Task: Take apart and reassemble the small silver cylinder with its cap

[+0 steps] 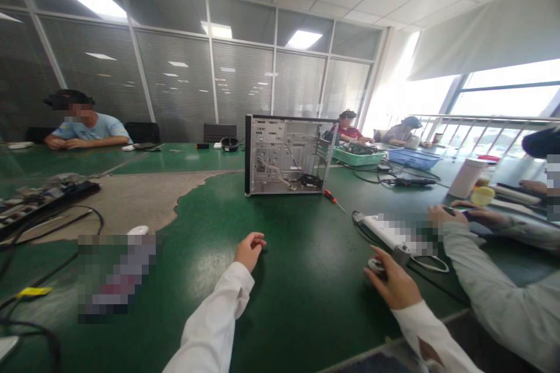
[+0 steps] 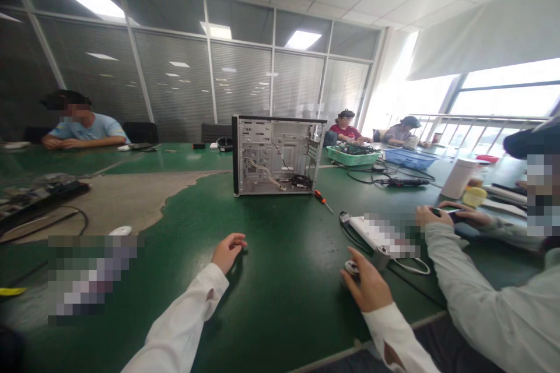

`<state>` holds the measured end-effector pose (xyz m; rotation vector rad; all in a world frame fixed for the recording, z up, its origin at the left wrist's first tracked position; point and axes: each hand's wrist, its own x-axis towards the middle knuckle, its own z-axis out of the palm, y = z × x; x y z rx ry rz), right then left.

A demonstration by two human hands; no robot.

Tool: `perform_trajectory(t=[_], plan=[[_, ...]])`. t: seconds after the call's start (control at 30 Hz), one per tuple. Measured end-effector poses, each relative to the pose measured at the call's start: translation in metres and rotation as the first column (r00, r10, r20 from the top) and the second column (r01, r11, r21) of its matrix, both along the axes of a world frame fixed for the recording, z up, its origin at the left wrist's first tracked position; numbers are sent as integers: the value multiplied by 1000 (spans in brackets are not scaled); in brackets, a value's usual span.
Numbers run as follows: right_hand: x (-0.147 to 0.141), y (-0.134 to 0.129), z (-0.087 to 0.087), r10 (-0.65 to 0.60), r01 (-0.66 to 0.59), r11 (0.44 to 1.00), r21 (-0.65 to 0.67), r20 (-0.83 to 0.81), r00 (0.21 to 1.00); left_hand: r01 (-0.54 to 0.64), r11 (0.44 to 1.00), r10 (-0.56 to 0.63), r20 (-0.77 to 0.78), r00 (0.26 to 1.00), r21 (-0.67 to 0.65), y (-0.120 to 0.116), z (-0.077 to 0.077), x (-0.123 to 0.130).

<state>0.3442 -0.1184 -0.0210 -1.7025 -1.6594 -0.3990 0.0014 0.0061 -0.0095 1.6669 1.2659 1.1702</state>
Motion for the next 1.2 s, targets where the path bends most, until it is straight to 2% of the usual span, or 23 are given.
perform_trajectory(t=[0.1,0.23,0.3,0.43,0.57,0.67,0.73,0.9,1.03,1.2], plan=[[-64,21,15,248,-253,964,-81,-65,967,-10,1000,10,7,1000,3,1,-1,-2],[-142,65,27,519,-542,832,-119,-178,836,-55,998,56,36,998,-12,1,2,-8],[-174,89,26,583,-613,786,-86,-229,780,-84,996,85,52,995,-21,1,4,-11],[-212,121,15,616,-651,759,-9,-315,722,-125,992,125,83,989,-13,-1,7,-18],[-212,127,5,645,-708,706,-18,-399,652,-100,994,98,48,994,42,-3,5,-17],[-203,126,1,628,-731,680,-62,-465,624,-52,988,70,-125,990,143,0,1,-13],[-200,125,1,614,-727,682,-78,-480,627,-31,981,81,-263,961,189,3,0,-11],[-201,119,10,673,-758,649,-63,-416,611,-10,981,103,-476,873,194,11,0,-10],[-200,113,21,720,-791,607,-75,-370,587,-19,978,124,-505,854,208,12,-2,-11],[-200,110,28,729,-805,587,-93,-371,574,-10,977,103,-436,894,211,8,1,-13]])
